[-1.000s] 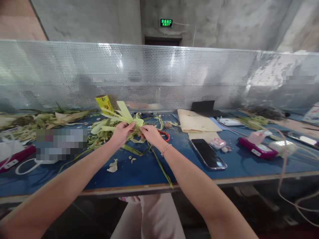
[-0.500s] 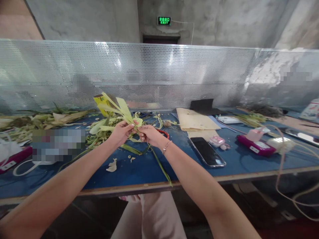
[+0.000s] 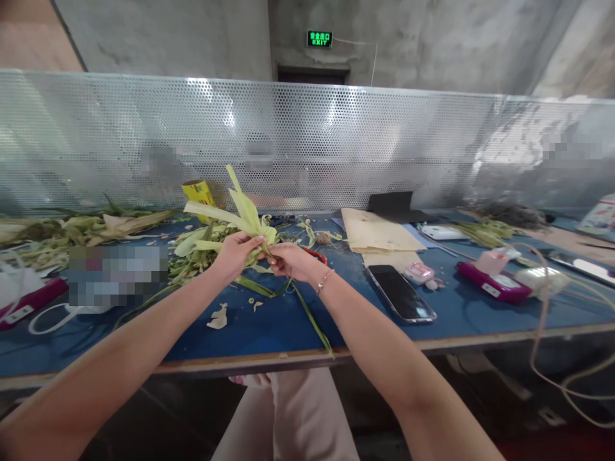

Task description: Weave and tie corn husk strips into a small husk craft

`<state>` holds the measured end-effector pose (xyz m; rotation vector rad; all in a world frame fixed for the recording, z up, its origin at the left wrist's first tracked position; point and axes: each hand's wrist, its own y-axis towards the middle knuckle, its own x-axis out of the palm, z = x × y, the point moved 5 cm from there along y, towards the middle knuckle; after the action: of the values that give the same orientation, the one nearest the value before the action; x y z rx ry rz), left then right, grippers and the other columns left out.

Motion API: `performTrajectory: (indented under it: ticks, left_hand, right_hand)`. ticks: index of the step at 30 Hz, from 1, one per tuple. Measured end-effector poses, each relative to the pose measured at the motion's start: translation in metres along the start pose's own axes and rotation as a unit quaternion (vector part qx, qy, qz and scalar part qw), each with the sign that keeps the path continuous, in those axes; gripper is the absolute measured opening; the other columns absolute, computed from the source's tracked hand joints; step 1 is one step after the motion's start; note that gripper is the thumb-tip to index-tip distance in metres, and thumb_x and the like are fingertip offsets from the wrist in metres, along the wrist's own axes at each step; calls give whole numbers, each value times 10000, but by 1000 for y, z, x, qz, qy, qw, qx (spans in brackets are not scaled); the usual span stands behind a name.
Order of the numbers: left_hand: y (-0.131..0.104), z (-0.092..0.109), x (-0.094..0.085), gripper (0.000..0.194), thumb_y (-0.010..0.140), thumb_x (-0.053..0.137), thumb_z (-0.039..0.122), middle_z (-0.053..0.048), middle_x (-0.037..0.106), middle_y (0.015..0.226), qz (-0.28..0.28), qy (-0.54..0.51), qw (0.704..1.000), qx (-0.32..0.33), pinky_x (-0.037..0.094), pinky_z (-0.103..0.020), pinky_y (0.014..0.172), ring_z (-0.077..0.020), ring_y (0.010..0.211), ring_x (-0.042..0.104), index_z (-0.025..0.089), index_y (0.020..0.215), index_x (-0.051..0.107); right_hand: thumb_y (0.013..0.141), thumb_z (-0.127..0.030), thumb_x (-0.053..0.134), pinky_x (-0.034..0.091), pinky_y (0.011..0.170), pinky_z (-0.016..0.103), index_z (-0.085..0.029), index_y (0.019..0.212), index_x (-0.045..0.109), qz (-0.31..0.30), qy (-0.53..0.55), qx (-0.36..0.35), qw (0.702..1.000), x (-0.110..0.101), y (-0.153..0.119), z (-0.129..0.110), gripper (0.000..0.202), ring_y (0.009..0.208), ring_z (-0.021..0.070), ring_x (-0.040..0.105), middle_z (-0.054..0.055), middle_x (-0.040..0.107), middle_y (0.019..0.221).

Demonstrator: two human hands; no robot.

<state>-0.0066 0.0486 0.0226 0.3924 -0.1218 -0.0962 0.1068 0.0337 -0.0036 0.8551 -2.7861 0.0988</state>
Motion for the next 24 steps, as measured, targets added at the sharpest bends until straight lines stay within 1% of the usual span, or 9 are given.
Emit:
performTrajectory:
  ticks: [3,5,8,10,13,15,19,21,24]
  left_hand:
    - [6,1,-11,202,572,691,293,22,512,474,51,13,998,18,366,-192,480,-54,464,443,125,533,586]
    - [10,2,-18,224,576,686,289,32,490,470,67,14,997,23,374,-188,498,-50,471,444,127,509,546]
    - [15,0,-23,208,588,674,280,27,523,526,68,-3,998,10,417,-202,557,-60,512,485,130,554,534]
    - [17,-2,-24,179,613,654,270,21,544,573,70,-25,997,-11,443,-223,594,-76,556,523,134,611,536]
    - [17,-3,-23,142,700,573,256,3,560,613,63,-26,997,-38,458,-236,607,-87,582,548,132,654,523]
    - [16,-1,-22,155,757,502,241,7,544,591,57,-20,997,-38,458,-232,599,-75,546,532,135,644,492]
    - [14,5,-21,161,788,457,196,67,411,488,62,-20,997,-29,442,-208,544,-37,405,393,156,635,430]
    - [14,6,-21,140,790,462,199,78,356,474,68,-19,997,-33,418,-190,506,-30,377,318,150,658,460]
    - [16,3,-21,143,796,451,194,67,341,493,70,-59,995,-45,373,-173,466,-31,391,291,130,685,514]
  right_hand:
    - [724,-283,524,344,474,185,-140,674,517,120,-120,-54,984,-18,5,-4,151,458,52,425,-39,474,535]
    - [726,-251,501,349,494,190,-147,675,529,152,-225,-84,959,-26,7,-7,119,479,61,443,-36,493,541]
    - [719,-198,479,361,536,203,-151,702,581,170,-413,-121,886,-31,5,-15,113,531,81,480,-17,541,579]
    - [721,-172,456,373,571,208,-150,735,607,203,-492,-126,837,-37,1,-21,153,583,96,511,6,587,640]
    - [734,-148,404,382,619,208,-147,780,625,258,-550,-115,786,-50,-5,-29,226,669,114,549,34,634,740]
    - [750,-142,368,384,637,201,-142,815,630,278,-574,-86,766,-61,-7,-31,270,714,121,564,46,647,778]
    - [754,-159,379,381,646,197,-133,830,638,259,-644,5,720,-78,-4,-25,271,785,139,575,74,658,867]
    - [739,-167,408,378,637,204,-126,790,647,247,-664,29,705,-83,-3,-22,247,798,156,577,91,659,868]
    - [728,-163,427,375,630,209,-128,774,651,250,-667,41,701,-86,-4,-20,231,796,166,581,95,660,856]
